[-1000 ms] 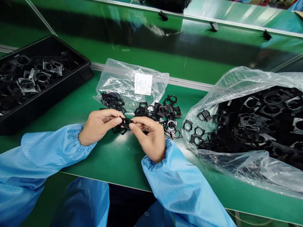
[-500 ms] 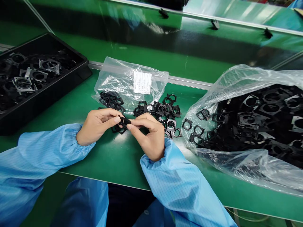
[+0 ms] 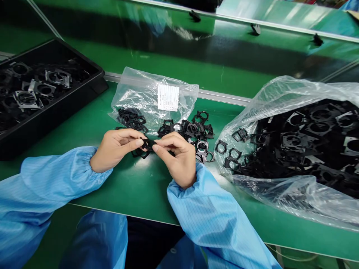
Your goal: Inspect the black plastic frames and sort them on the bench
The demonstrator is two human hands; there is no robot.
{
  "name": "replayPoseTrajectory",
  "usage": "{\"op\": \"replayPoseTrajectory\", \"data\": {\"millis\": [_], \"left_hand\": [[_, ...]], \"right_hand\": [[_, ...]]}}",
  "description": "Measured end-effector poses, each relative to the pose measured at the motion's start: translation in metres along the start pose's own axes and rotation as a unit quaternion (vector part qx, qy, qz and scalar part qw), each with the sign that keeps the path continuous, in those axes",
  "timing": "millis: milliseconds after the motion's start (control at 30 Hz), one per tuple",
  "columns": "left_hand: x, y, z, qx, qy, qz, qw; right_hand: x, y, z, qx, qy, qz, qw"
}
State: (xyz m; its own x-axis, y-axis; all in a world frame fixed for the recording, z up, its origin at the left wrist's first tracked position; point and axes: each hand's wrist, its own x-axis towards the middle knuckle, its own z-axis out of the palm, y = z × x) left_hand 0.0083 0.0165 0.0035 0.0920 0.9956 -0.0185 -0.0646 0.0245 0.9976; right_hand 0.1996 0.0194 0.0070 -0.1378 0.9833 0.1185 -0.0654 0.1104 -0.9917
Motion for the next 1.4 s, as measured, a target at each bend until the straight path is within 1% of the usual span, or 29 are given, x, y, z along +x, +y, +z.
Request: {"op": "replayPoseTrajectory", "data": {"millis": [133, 233, 367, 433, 567, 700, 833, 933, 1033, 1133, 1300, 1400], "left_hand": [[-0.0003, -0.0025, -0.0014, 0.010, -0.008, 0.002, 1.000], [0.0002, -0.0053, -0.0031, 0.009, -0.003, 0.008, 1.000], [0.0007, -0.0077, -0.0036, 0.018, 0.028, 0.028, 0.999], [0.0003, -0.0084, -0.0029, 0.030, 0.036, 0.035, 0.998], [-0.0012, -0.0091, -0.0012, 0.050, 0.012, 0.039, 0.998], [-0.0022, -0.0092, -0.0004, 0.058, 0.008, 0.040, 0.997], [-0.0027, -0.0072, 0.0000, 0.057, -0.011, 0.045, 0.997], [-0.0032, -0.0050, 0.0001, 0.040, -0.031, 0.054, 0.997], [-0.0032, -0.0039, -0.0003, 0.024, -0.053, 0.058, 0.997], [-0.0029, -0.0044, -0.0009, 0.013, -0.056, 0.060, 0.997], [-0.0028, -0.0042, -0.0010, 0.010, -0.058, 0.057, 0.997], [-0.0026, -0.0025, -0.0013, 0.009, -0.065, 0.053, 0.996]], "right_hand": [[0.0015, 0.0028, -0.0006, -0.011, 0.003, 0.022, 1.000], [0.0004, 0.0052, 0.0001, -0.042, -0.008, 0.029, 0.999], [-0.0040, 0.0050, 0.0019, -0.095, -0.033, 0.003, 0.995], [-0.0058, 0.0038, 0.0020, -0.111, -0.036, -0.013, 0.993], [-0.0065, 0.0020, 0.0015, -0.127, -0.024, -0.036, 0.991], [-0.0060, 0.0024, 0.0020, -0.150, -0.041, -0.025, 0.988], [-0.0061, 0.0023, 0.0025, -0.136, -0.058, -0.019, 0.989], [-0.0061, 0.0002, 0.0024, -0.119, -0.066, -0.029, 0.990], [-0.0056, -0.0022, 0.0023, -0.125, -0.070, -0.042, 0.989], [-0.0049, -0.0036, 0.0022, -0.108, -0.070, -0.040, 0.991], [-0.0034, -0.0019, 0.0006, -0.082, -0.095, -0.020, 0.992], [-0.0022, -0.0006, -0.0005, -0.060, -0.097, -0.008, 0.993]]}}
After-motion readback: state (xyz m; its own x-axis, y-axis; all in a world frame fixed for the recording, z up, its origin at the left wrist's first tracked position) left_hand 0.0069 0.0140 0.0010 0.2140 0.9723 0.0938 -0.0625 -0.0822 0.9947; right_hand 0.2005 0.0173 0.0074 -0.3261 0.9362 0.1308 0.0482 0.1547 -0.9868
